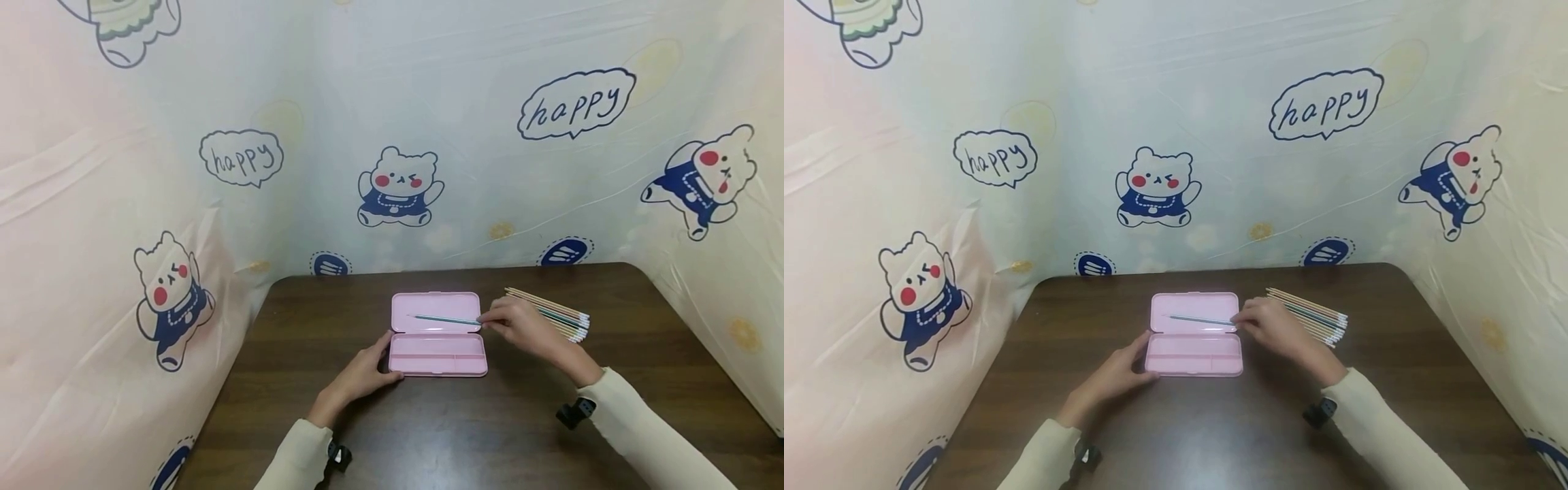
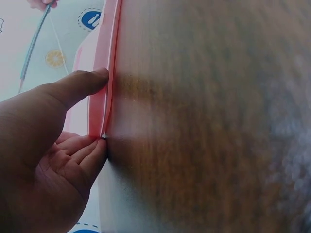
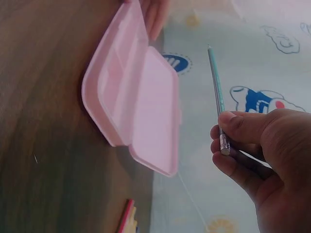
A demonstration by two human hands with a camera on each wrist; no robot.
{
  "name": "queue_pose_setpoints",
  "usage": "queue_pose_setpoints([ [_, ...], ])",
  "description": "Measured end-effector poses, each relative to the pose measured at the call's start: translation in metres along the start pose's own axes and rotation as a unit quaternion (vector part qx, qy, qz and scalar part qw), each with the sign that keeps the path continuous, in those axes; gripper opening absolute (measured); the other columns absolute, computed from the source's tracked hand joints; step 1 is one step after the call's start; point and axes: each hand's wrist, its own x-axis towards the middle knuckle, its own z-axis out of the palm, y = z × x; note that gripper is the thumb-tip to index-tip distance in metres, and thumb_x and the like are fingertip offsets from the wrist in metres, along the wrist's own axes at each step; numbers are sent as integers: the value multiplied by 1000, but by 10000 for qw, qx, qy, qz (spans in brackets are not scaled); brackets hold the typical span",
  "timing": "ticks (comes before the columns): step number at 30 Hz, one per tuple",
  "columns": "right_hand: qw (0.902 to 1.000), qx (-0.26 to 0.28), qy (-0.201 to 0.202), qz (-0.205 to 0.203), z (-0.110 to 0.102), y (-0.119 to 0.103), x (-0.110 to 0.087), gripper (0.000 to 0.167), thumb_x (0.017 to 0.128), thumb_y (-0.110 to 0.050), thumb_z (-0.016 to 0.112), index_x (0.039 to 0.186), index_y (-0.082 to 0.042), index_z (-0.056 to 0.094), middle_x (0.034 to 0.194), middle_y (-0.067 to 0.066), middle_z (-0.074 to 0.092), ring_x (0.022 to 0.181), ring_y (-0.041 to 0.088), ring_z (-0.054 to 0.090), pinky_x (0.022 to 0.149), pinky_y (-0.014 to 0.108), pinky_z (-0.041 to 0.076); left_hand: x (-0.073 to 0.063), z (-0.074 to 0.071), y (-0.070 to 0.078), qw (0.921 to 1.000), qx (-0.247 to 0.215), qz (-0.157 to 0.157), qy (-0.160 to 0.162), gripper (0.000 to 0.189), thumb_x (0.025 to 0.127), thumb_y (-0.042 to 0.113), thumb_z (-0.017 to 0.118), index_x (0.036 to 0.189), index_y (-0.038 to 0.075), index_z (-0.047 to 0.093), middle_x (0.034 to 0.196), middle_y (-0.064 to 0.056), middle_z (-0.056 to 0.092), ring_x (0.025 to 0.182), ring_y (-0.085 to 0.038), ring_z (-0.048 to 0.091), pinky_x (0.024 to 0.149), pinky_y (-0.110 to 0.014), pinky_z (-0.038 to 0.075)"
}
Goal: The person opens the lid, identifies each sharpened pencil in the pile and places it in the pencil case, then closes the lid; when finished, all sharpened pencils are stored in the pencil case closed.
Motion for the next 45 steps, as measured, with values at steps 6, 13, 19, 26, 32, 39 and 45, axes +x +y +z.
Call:
queue_pose_setpoints([
  [6, 9992, 157, -351, 144, 21, 5, 3, 19, 89, 1, 82, 103, -11, 86, 90, -2, 78, 79, 6, 63, 70, 27, 57, -1, 1, -2, 10000, -2, -9, 1, 101, 95, 44, 81, 171, 14, 23, 174, -13, 33, 158, -32, 41, 124, -52, 41],
  [13, 9968, 343, -665, 291, 44, 9, 4, 16, 91, -2, 82, 103, -12, 87, 95, -2, 79, 84, 8, 68, 75, 27, 61, 0, 0, -3, 10000, 5, 25, 29, 100, 95, 43, 81, 171, 13, 23, 174, -14, 33, 156, -34, 43, 123, -54, 42],
  [19, 9953, 428, -824, 274, 61, 12, 5, 13, 92, -5, 82, 103, -10, 87, 93, -1, 80, 83, 7, 70, 76, 29, 62, -1, 0, -2, 10000, 42, -9, 29, 100, 95, 43, 81, 171, 14, 23, 175, -13, 32, 157, -34, 41, 124, -53, 41],
  [26, 9929, 387, -1099, 240, 73, 12, 4, 12, 95, -6, 79, 104, -11, 86, 99, -1, 81, 91, 11, 74, 85, 38, 64, -1, 0, -2, 10000, -10, 8, -5, 101, 95, 43, 81, 171, 14, 23, 175, -13, 31, 158, -34, 40, 125, -54, 39],
  [32, 9915, 397, -1206, 271, 74, 10, 3, 13, 95, -4, 78, 104, -10, 85, 100, 2, 82, 91, 12, 73, 85, 38, 65, 0, 1, -3, 10000, 41, 20, 22, 101, 95, 44, 81, 171, 14, 23, 174, -13, 32, 157, -32, 41, 125, -53, 40],
  [39, 9899, 431, -1298, 373, 71, 8, 2, 13, 95, -4, 77, 104, -9, 85, 101, 3, 82, 89, 10, 72, 84, 37, 65, -1, 1, -1, 10000, 44, 6, 14, 100, 95, 43, 81, 171, 12, 23, 174, -14, 33, 157, -33, 41, 125, -53, 40],
  [45, 9896, 517, -1202, 598, 57, 8, 3, 15, 97, -6, 76, 110, -8, 84, 106, 4, 82, 93, 13, 74, 87, 39, 65, 0, 2, -1, 10000, 78, 12, 27, 100, 95, 43, 81, 171, 13, 23, 173, -14, 34, 157, -33, 42, 124, -52, 41],
])
